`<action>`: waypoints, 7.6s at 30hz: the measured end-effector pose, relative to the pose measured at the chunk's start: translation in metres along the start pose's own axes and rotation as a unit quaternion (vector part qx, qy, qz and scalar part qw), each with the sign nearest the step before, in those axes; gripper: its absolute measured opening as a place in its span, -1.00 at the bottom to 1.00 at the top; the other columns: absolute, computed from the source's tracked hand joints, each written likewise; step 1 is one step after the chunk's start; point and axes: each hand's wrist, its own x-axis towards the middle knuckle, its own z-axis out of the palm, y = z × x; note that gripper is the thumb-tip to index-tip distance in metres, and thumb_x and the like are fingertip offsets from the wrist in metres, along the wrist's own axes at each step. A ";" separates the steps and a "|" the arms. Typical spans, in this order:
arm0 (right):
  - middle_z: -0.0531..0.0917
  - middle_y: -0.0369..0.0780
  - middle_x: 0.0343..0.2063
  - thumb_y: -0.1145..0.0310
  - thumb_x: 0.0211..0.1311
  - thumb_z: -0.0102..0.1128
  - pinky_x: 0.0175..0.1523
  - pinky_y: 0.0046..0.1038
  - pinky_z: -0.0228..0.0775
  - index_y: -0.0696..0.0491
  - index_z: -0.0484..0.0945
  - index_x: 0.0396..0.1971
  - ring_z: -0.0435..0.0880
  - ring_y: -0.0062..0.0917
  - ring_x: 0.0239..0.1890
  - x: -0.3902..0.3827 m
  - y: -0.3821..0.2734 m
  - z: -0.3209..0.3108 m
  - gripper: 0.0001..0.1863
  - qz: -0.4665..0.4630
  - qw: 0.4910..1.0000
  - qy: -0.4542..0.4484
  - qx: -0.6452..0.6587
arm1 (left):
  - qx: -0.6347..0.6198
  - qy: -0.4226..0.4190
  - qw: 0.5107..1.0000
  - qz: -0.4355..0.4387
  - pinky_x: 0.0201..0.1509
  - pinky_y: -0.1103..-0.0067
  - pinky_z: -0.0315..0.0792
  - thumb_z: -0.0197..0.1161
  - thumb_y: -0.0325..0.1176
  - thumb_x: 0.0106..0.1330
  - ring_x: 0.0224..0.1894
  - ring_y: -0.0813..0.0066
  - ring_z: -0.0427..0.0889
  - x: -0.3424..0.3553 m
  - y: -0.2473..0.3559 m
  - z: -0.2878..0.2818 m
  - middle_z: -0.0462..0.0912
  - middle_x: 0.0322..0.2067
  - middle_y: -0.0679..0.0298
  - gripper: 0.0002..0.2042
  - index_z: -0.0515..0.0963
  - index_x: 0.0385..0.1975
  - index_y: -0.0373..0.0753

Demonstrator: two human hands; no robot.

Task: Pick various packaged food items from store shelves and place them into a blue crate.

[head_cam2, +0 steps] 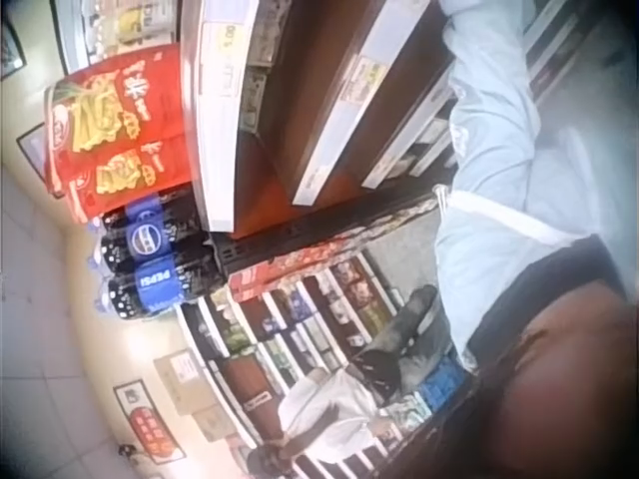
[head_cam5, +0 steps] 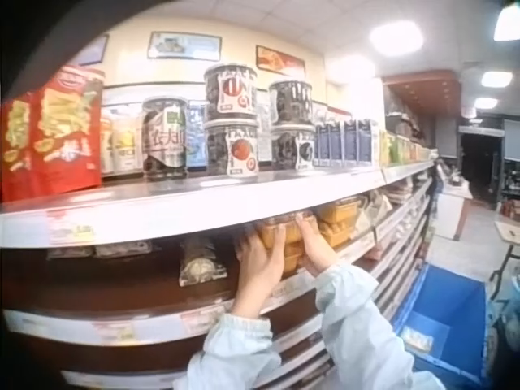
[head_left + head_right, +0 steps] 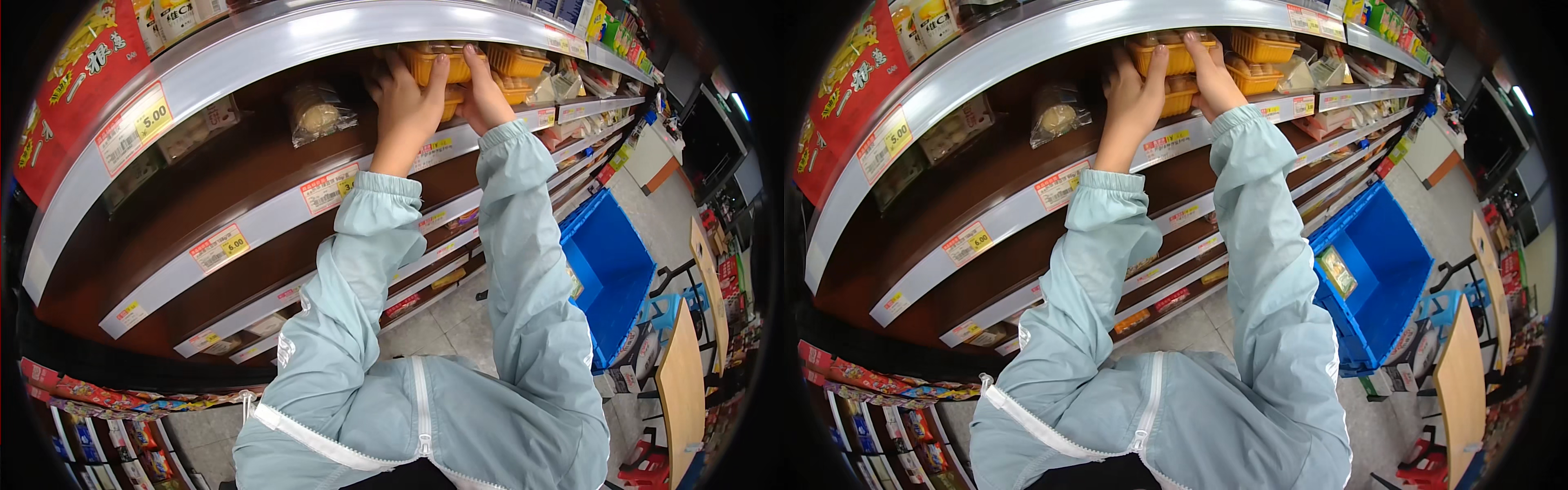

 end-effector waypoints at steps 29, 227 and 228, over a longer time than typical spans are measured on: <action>0.28 -0.15 -0.05 0.06 -0.17 0.10 0.05 -0.42 0.17 0.12 0.07 0.00 0.29 -0.43 -0.01 -0.188 -0.008 -0.027 -0.26 0.001 0.978 0.020 0.206 | -0.703 -0.218 0.653 -0.181 0.10 0.43 0.14 0.33 -0.09 -0.24 0.07 0.42 0.16 -0.159 0.010 0.004 0.17 0.01 0.32 -0.18 0.02 0.05 -0.18; 0.37 0.01 -0.19 0.22 -0.09 0.02 0.00 -0.29 0.11 0.05 0.37 -0.22 0.27 -0.21 -0.05 -0.467 0.130 -0.602 -0.62 0.535 0.603 0.531 -0.261 | -0.145 -0.790 0.509 -0.309 -0.36 0.62 0.34 -0.03 -0.44 0.06 -0.40 0.48 0.43 -0.487 0.029 0.649 0.44 -0.36 0.13 -0.76 0.33 -0.26 -0.38; 0.45 -0.02 -0.28 0.21 -0.07 0.00 -0.05 -0.36 0.18 0.10 0.42 -0.29 0.37 -0.25 -0.15 -0.453 0.103 -0.593 -0.66 0.493 0.623 0.551 -0.257 | -0.146 -0.784 0.520 -0.307 -0.36 0.62 0.34 -0.03 -0.44 0.06 -0.40 0.48 0.43 -0.471 0.033 0.649 0.44 -0.36 0.13 -0.76 0.33 -0.26 -0.38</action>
